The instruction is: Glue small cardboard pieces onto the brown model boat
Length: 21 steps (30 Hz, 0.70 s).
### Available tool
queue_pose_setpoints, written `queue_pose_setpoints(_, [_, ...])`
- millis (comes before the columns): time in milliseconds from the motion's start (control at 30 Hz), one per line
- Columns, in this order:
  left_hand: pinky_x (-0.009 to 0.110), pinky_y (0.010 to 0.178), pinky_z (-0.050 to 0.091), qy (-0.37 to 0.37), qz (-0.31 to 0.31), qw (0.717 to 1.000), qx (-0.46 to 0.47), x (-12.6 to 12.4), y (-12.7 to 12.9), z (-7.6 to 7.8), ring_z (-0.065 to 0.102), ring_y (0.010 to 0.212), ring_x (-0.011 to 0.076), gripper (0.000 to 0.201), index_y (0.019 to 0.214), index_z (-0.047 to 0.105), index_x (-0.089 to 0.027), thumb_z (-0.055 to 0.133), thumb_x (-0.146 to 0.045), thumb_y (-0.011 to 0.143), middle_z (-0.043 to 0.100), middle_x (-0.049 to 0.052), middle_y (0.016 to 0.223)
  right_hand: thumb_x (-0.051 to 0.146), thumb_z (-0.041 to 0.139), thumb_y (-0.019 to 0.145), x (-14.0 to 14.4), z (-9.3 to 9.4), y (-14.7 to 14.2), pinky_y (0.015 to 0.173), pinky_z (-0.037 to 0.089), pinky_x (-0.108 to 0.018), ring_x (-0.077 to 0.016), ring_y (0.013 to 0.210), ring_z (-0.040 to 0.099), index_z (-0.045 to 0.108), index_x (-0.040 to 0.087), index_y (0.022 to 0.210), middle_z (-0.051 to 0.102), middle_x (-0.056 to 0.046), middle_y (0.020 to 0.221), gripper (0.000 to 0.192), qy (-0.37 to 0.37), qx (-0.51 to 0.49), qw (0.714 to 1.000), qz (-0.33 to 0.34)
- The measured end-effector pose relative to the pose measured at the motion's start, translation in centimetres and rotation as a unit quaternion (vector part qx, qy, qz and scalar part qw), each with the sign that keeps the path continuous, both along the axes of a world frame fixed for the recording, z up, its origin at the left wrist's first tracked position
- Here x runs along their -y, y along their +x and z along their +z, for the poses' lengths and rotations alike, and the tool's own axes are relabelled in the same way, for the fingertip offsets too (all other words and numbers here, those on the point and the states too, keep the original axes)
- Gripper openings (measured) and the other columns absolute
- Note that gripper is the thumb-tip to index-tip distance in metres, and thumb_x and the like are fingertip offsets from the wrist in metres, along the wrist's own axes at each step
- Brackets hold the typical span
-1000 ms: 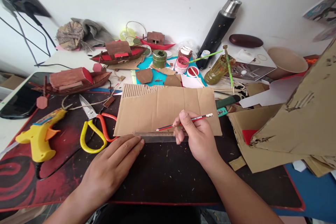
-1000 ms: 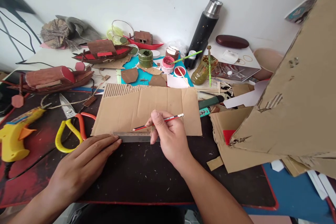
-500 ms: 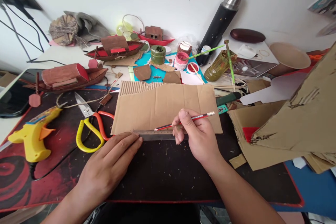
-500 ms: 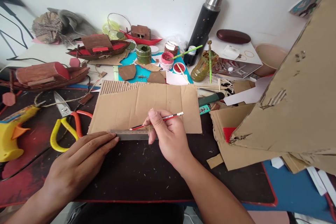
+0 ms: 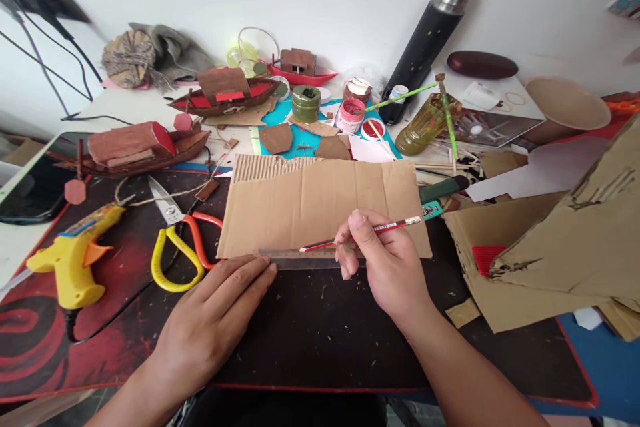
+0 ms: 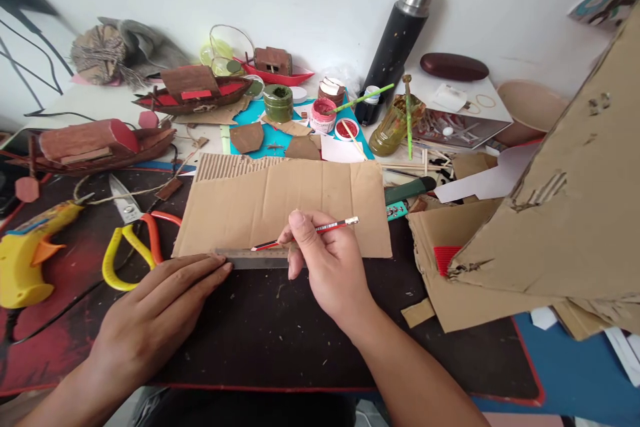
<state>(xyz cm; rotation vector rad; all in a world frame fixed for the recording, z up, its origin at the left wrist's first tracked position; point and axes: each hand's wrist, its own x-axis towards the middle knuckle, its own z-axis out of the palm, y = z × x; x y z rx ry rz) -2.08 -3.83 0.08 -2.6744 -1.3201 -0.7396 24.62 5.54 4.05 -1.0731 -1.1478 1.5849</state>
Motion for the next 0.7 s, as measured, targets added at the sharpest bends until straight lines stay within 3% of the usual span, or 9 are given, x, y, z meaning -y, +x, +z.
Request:
queue_pose_setpoints(433, [0.041,0.119,0.060,-0.003,-0.003,1.000,0.000,0.19,-0.15,-0.04,0.073,0.137,0.0287,0.040,0.148,0.074,-0.008,0.050,-0.004,0.115,0.081,0.015,0.141,0.073,0.083,0.103,0.11,0.25,-0.05,0.055,0.047,-0.032,-0.0154,0.046,0.059,0.076,0.024,0.081,0.058,0.006,0.052,0.055,0.002,0.011,1.000,0.007])
queue_pose_setpoints(700, [0.040,0.119,0.061,-0.004,-0.004,1.000,0.002,0.02,-0.19,-0.20,0.073,0.137,0.0286,0.041,0.149,0.073,-0.009,0.049,-0.006,0.116,0.081,0.015,0.141,0.078,0.075,0.106,0.30,0.27,0.03,0.056,0.047,-0.033,-0.0161,0.046,0.059,0.075,0.024,0.082,0.062,0.004,0.051,0.059,0.008,0.033,0.999,0.015])
